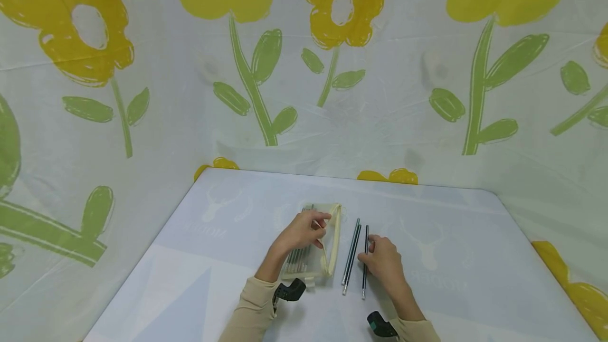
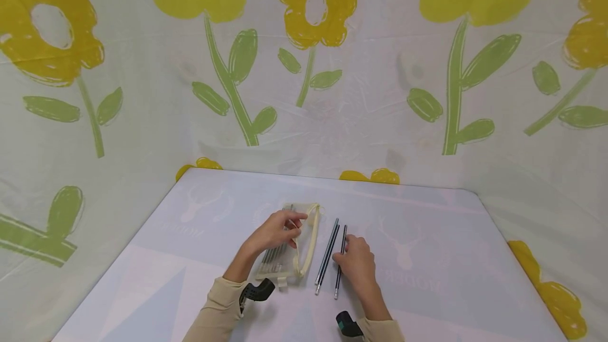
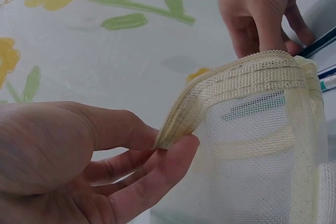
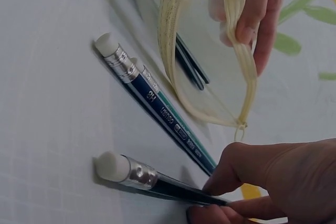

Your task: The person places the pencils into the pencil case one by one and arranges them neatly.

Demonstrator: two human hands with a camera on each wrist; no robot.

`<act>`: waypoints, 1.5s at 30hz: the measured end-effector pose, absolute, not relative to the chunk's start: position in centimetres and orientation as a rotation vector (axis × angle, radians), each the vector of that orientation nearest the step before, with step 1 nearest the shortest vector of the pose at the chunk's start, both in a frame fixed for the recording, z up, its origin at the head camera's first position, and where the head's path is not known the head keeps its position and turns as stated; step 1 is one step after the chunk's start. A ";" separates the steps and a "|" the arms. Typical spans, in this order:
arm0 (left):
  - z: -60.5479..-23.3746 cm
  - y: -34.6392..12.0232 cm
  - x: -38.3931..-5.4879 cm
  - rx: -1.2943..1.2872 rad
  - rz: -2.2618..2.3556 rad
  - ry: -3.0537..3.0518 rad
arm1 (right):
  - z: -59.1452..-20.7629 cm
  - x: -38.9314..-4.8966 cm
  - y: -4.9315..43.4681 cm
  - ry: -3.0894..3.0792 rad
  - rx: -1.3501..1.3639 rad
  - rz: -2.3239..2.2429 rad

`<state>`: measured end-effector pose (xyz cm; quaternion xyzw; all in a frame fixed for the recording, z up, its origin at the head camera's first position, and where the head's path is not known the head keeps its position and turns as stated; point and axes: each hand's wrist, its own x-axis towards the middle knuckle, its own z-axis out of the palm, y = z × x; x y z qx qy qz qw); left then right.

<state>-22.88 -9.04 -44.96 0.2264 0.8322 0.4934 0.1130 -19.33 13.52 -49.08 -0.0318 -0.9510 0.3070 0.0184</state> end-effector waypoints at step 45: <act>-45.3 -8.8 -23.0 0.661 1.429 2.454 | -49.1 -18.9 13.5 -2.931 -0.092 0.957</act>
